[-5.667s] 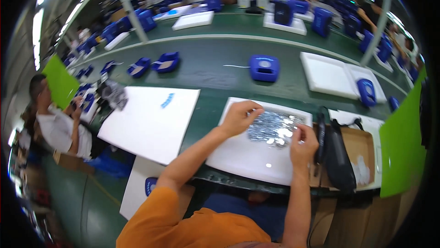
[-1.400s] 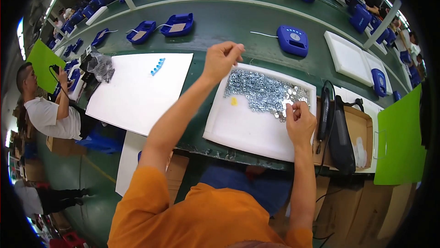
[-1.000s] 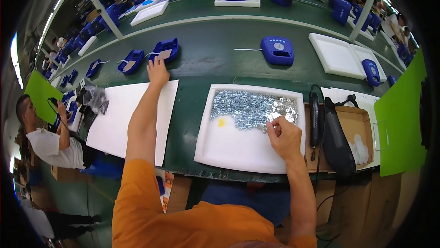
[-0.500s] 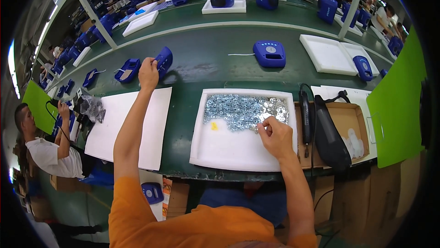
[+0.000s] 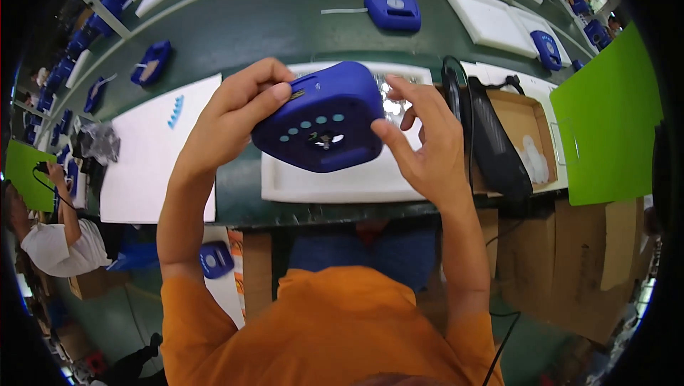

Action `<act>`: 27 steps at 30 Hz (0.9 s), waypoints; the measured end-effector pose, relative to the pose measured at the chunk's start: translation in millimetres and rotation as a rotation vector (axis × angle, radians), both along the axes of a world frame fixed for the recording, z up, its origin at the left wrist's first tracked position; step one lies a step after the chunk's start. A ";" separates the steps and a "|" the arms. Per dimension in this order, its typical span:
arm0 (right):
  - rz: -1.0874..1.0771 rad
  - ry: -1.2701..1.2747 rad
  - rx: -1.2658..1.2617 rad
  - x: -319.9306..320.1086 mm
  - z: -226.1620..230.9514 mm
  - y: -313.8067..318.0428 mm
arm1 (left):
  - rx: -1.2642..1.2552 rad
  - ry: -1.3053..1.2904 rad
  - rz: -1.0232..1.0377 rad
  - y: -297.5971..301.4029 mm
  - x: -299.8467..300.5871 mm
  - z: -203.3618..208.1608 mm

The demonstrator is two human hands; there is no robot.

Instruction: The person assembles small electronic devices by placing internal components into a blue plastic device housing, then securing them with screws using an electric screwdriver.

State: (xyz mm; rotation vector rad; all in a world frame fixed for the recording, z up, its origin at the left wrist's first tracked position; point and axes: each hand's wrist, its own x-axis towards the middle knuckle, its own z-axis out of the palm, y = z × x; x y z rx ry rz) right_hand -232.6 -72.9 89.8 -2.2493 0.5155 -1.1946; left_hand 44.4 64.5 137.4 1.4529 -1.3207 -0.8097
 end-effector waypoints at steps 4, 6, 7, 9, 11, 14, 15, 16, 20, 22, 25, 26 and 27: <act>0.036 0.117 0.064 -15.0 -4.6 -5.1 | 0.036 0.043 -0.135 -12.3 -7.0 -8.8; 0.073 0.144 0.177 -20.1 -3.6 -3.7 | 0.058 0.096 -0.150 -16.8 -6.8 -16.5; 0.076 0.150 0.181 -21.4 -5.2 -4.6 | 0.084 0.113 -0.159 -19.2 -6.5 -22.7; 0.084 0.128 0.287 -25.2 -12.4 -5.6 | 0.114 0.135 -0.164 -21.6 -13.8 -35.5; 0.072 0.094 0.352 -26.7 -18.6 -7.9 | 0.056 0.370 -0.002 -27.2 -23.3 -47.5; 0.007 0.006 0.547 -27.9 -28.1 -17.2 | 0.194 0.283 0.006 -25.2 -0.2 -76.5; 0.006 0.004 0.547 -27.7 -32.4 -21.2 | 0.254 0.238 0.071 -23.6 4.5 -82.0; -0.003 0.024 0.624 -27.2 -36.7 -24.6 | 0.251 0.213 0.025 -16.9 12.0 -83.8; -0.055 0.165 0.790 -28.5 -69.6 -39.9 | 0.272 -0.063 0.132 -2.9 9.4 -92.5; -0.064 0.190 0.828 -28.8 -81.5 -46.2 | 0.293 -0.319 0.135 0.9 7.1 -93.9; -0.074 0.339 0.830 -26.5 -82.4 -53.7 | 0.394 -0.698 0.189 -1.5 1.1 -95.3; -0.082 0.421 0.781 -24.5 -76.9 -56.5 | 0.185 -0.877 0.207 -4.4 4.6 -105.1; -0.088 0.502 0.730 -22.9 -71.8 -58.2 | -0.030 -1.050 0.224 -7.1 8.1 -113.8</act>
